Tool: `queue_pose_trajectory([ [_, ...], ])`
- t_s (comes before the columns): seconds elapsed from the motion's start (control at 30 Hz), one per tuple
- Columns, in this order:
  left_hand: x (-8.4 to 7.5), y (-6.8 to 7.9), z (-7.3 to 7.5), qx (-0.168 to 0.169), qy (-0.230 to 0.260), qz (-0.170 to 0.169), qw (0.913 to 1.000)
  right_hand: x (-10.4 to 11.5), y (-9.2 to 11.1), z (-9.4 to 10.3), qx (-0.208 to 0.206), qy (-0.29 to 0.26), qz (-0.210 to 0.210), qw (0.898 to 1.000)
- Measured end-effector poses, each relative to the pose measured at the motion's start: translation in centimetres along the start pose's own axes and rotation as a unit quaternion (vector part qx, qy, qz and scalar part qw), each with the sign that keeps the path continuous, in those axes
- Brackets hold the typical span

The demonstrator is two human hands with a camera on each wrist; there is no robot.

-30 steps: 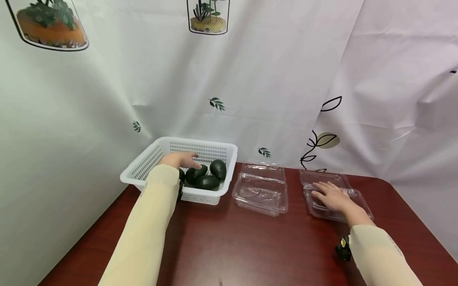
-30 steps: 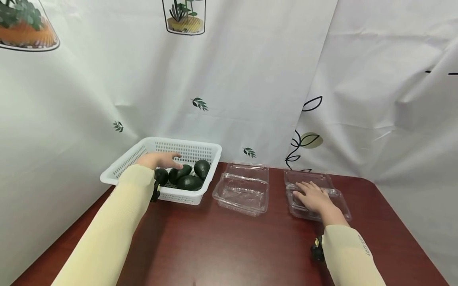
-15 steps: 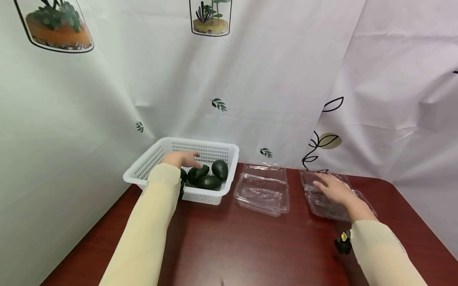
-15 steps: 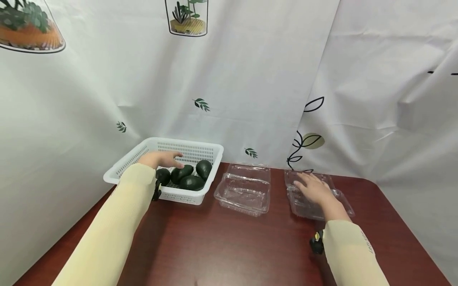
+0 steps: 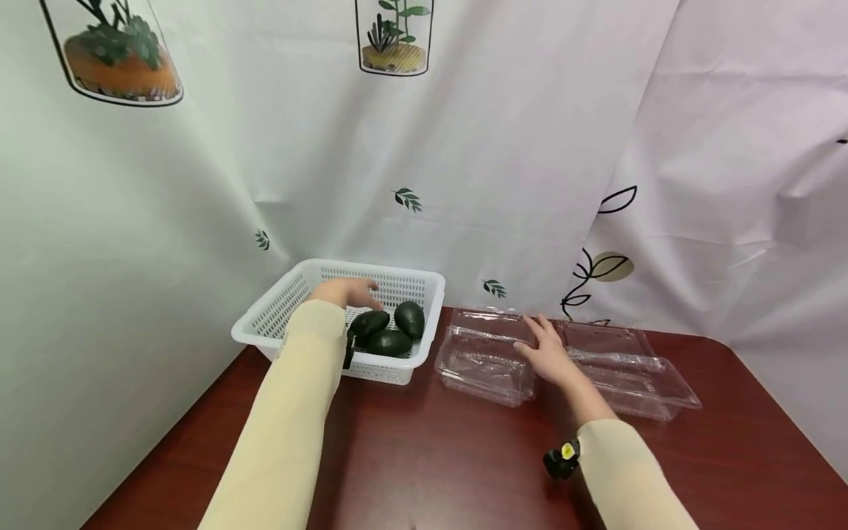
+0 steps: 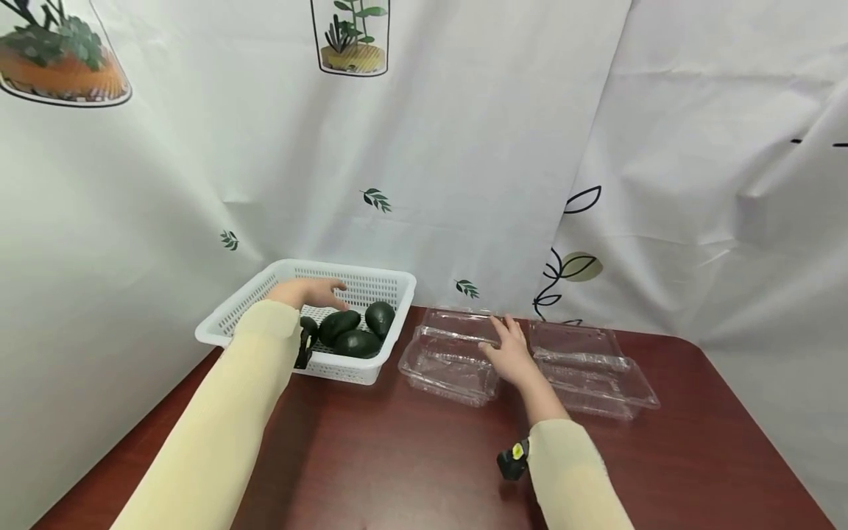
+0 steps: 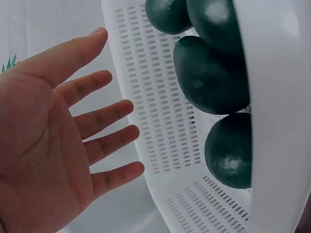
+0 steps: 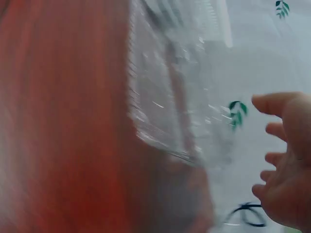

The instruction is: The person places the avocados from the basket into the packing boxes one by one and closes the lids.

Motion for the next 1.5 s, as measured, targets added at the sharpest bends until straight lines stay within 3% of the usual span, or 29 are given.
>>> queue_pose_trajectory([
  [0.2, -1.1, -0.5, -0.1, 0.0, 0.003, 0.008, 1.0, -2.4, 1.0, -1.9, -0.058, -0.085, -0.08, 0.991],
  [0.37, -1.4, -1.0, -0.4, 0.0, 0.01, 0.037, 0.9993, -3.8, 1.6, -2.9, -0.1, -0.181, -0.117, 0.971],
  [0.6, -2.5, -2.2, 0.0, -0.017, 0.014, 0.024, 0.9995, -4.9, 2.1, -3.2, -0.142, -0.259, -0.154, 0.943],
  [0.7, -2.8, -3.1, 0.0, -0.019, 0.013, 0.026, 0.9994, -5.2, 2.2, -3.2, -0.164, -0.296, -0.152, 0.928],
  [0.83, -3.4, -4.1, -0.3, -0.021, 0.003, 0.023, 0.9995, -5.5, 2.3, -3.2, -0.184, -0.325, -0.136, 0.918],
  [1.07, -3.7, -5.6, -1.0, 0.005, 0.014, 0.027, 0.9995, -5.8, 3.0, -3.1, -0.204, -0.384, -0.13, 0.891],
  [1.3, -4.0, -6.8, -1.1, 0.011, 0.01, 0.012, 0.9998, -5.9, 2.8, -2.8, -0.214, -0.398, -0.118, 0.884],
  [1.5, -3.9, -8.0, -2.8, 0.066, 0.062, -0.002, 0.9959, -6.1, 2.6, -3.0, -0.225, -0.427, -0.119, 0.868],
])
Point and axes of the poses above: each hand's wrist, its own y-axis away from the middle knuckle, its own z-axis out of the back of the hand, x = y × z, the point moved 6 cm from there along -y, towards the middle knuckle, and after that the axes turned 12 degrees about z, right-handed, at the moved point
